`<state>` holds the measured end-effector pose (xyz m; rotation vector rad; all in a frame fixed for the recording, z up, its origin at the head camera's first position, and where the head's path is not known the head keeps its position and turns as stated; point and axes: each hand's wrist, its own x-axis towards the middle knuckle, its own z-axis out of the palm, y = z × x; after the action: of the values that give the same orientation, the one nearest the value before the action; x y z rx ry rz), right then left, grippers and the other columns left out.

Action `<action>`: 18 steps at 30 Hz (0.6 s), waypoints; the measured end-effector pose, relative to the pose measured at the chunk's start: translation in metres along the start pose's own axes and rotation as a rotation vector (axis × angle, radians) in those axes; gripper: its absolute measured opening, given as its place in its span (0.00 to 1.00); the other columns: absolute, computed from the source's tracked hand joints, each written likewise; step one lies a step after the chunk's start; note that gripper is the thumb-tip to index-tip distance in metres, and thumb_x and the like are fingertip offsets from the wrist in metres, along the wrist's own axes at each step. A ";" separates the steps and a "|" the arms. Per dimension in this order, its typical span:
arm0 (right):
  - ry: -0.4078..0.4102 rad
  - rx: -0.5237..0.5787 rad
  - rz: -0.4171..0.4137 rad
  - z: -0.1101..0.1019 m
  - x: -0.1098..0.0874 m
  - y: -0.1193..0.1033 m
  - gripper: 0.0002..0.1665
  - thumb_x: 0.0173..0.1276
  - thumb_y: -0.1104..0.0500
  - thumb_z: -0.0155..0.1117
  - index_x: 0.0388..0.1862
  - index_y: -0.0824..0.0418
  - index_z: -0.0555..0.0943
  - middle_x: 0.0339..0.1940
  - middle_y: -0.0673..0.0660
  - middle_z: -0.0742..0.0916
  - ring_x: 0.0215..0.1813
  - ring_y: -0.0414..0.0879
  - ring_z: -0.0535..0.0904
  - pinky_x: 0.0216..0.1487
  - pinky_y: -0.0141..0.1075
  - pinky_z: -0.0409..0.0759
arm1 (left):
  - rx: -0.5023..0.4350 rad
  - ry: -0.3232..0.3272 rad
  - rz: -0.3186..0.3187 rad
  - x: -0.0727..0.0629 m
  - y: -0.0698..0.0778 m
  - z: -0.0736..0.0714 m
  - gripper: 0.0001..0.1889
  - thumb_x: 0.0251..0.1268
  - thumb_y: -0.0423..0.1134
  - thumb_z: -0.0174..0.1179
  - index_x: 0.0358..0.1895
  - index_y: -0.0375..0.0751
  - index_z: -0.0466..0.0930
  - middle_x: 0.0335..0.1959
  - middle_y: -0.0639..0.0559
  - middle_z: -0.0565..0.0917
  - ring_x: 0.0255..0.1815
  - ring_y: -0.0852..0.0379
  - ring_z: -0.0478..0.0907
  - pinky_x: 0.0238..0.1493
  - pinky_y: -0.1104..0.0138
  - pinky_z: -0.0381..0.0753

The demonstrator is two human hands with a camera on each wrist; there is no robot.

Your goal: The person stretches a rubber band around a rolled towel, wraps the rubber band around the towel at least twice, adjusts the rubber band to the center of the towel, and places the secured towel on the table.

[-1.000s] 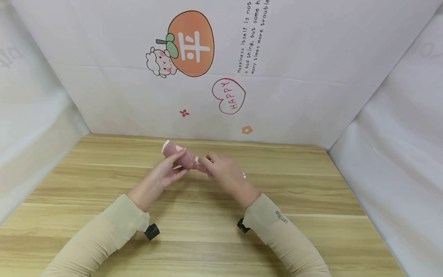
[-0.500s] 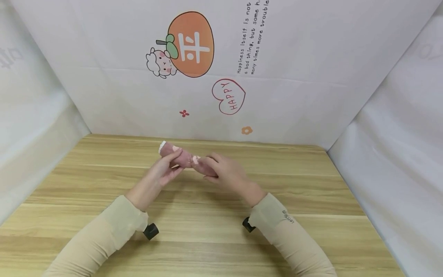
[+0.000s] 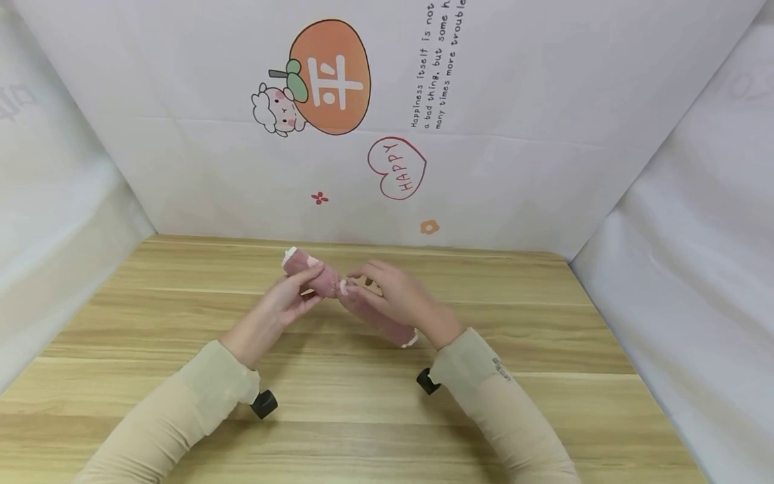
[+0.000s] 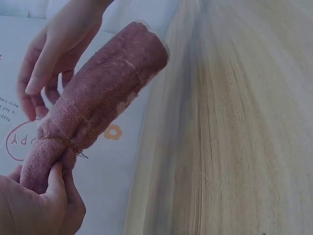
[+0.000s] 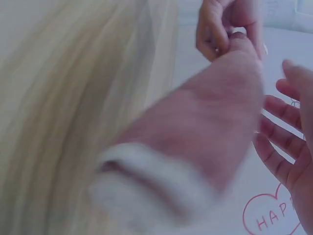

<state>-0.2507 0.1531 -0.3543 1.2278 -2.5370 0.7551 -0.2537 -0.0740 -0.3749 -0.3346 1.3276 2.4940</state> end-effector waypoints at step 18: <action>-0.172 0.050 -0.045 -0.010 0.032 -0.003 0.07 0.68 0.69 0.71 0.42 0.61 0.87 0.43 0.52 0.87 0.45 0.45 0.82 0.47 0.40 0.84 | 0.016 0.000 0.006 0.000 -0.006 0.005 0.04 0.77 0.31 0.57 0.49 0.36 0.75 0.45 0.47 0.80 0.44 0.53 0.78 0.43 0.71 0.84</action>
<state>-0.2690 0.1356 -0.3321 1.4186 -2.6298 0.7369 -0.2519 -0.0665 -0.3765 -0.3280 1.3500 2.4865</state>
